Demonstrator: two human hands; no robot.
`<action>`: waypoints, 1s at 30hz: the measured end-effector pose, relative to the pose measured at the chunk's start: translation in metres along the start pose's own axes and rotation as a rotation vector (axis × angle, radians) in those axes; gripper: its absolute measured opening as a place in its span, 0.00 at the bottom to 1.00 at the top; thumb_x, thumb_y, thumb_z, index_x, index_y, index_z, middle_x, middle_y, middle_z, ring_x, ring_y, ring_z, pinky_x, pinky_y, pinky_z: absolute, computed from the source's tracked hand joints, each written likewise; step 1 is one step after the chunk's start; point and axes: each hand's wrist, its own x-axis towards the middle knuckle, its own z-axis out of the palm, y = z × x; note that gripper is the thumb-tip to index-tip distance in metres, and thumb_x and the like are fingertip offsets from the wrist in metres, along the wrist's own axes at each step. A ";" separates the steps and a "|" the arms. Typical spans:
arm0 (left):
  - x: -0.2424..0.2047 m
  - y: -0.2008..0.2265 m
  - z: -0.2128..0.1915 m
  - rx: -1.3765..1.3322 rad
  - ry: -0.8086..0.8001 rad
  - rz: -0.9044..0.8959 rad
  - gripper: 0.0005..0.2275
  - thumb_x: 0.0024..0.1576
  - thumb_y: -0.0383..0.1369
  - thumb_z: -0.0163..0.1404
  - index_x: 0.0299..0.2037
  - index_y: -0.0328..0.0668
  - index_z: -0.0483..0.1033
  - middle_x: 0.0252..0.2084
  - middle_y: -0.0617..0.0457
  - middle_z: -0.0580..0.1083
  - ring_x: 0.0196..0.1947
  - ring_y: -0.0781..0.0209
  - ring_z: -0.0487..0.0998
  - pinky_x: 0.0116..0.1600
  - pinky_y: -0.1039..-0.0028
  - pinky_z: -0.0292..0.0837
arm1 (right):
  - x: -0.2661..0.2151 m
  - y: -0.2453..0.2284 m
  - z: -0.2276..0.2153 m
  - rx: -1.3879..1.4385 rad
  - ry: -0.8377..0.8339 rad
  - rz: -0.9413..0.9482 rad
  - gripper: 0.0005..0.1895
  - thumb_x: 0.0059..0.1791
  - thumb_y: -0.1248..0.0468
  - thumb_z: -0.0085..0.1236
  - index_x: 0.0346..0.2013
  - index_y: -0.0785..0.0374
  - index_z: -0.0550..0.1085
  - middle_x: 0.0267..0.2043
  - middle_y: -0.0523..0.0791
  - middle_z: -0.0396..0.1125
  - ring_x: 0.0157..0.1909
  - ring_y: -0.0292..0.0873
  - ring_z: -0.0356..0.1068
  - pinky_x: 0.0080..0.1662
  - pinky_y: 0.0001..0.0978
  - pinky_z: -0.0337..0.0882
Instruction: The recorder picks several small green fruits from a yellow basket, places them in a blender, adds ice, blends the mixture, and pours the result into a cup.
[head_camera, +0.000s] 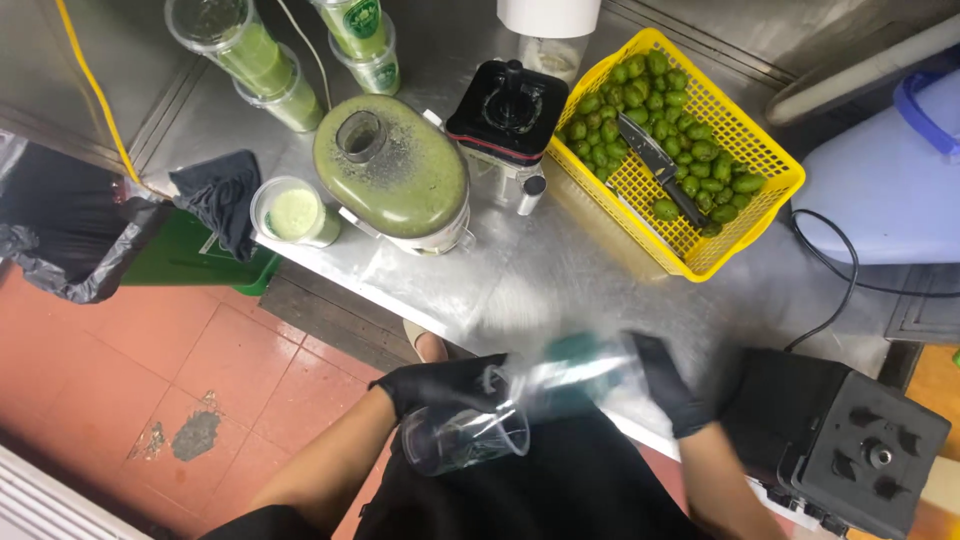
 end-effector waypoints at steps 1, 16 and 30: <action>-0.009 0.005 0.001 -0.020 0.007 -0.074 0.46 0.54 0.42 0.59 0.79 0.41 0.43 0.67 0.39 0.68 0.65 0.53 0.67 0.69 0.66 0.61 | 0.007 0.007 -0.031 -0.099 0.095 -0.053 0.14 0.53 0.69 0.49 0.51 0.67 0.77 0.47 0.49 0.76 0.51 0.44 0.74 0.53 0.35 0.71; -0.093 0.047 0.023 0.146 0.376 -0.124 0.49 0.38 0.42 0.72 0.71 0.44 0.59 0.63 0.50 0.74 0.66 0.55 0.74 0.68 0.65 0.68 | 0.082 -0.110 -0.053 -0.294 0.468 0.556 0.19 0.55 0.53 0.61 0.34 0.69 0.78 0.25 0.54 0.74 0.26 0.45 0.75 0.37 0.38 0.73; -0.118 0.009 -0.005 0.116 1.049 -0.043 0.46 0.37 0.35 0.72 0.67 0.49 0.59 0.65 0.48 0.68 0.69 0.51 0.67 0.69 0.62 0.63 | 0.220 -0.166 0.157 0.171 0.073 0.192 0.20 0.50 0.61 0.63 0.56 0.59 0.75 0.39 0.47 0.76 0.38 0.38 0.77 0.40 0.29 0.73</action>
